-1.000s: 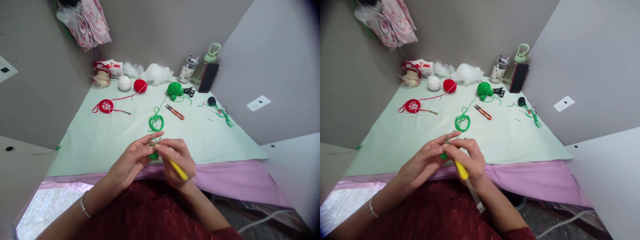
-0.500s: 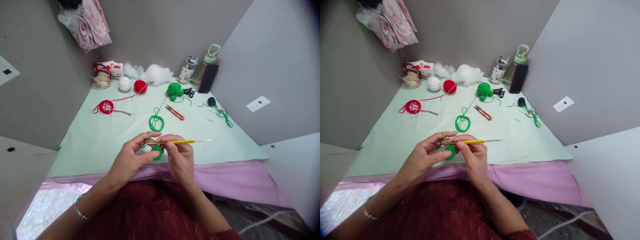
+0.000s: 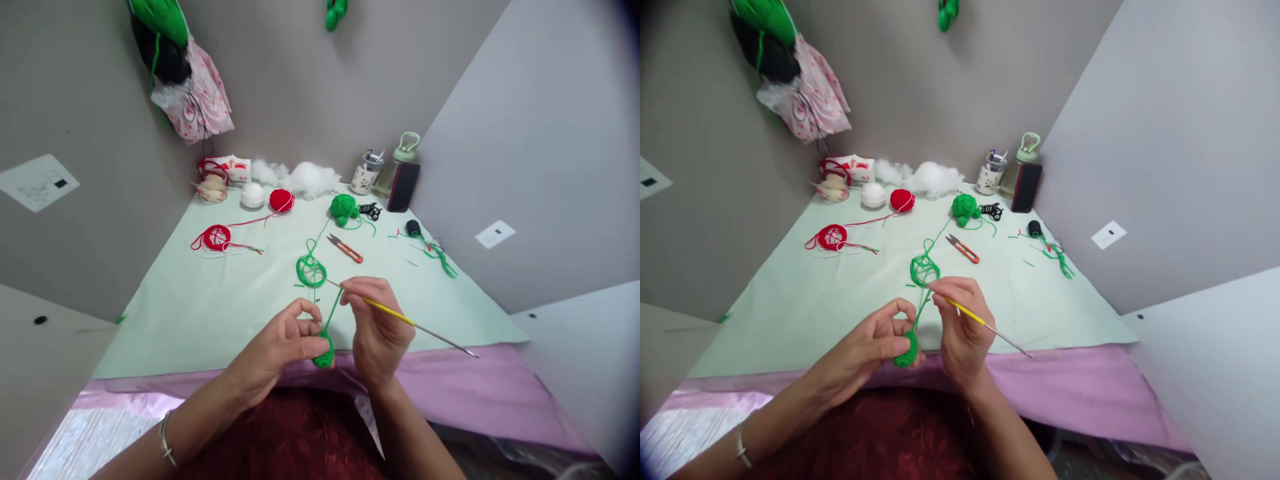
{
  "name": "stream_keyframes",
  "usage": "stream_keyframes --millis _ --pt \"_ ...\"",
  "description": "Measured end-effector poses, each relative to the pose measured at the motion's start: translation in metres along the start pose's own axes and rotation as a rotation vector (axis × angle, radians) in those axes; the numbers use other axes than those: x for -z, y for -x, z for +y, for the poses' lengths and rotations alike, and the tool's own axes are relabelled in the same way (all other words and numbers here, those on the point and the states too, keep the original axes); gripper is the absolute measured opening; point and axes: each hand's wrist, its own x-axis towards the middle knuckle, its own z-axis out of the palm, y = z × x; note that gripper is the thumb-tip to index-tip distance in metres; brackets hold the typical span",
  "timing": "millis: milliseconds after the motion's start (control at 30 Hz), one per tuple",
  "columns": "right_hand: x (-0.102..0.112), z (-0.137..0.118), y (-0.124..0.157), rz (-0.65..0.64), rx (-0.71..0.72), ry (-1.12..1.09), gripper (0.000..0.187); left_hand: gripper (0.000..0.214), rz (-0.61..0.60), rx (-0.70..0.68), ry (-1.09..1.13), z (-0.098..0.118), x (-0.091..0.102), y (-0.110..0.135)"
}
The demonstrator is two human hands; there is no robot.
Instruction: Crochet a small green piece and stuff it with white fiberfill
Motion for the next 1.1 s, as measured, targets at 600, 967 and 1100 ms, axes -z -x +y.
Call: stream_keyframes --millis 600,967,1100 --pt "0.054 0.0 -0.119 -0.066 -0.407 -0.293 0.023 0.024 0.281 -0.319 0.211 0.064 0.024 -0.004" --pt "0.038 0.058 -0.108 -0.785 -0.425 0.468 0.043 0.023 0.287 -0.411 -0.046 0.111 0.031 -0.072" --pt "0.007 0.069 -0.126 -0.781 -0.647 -0.09 0.05 0.018 0.218 -0.366 -0.217 0.108 0.027 -0.117"
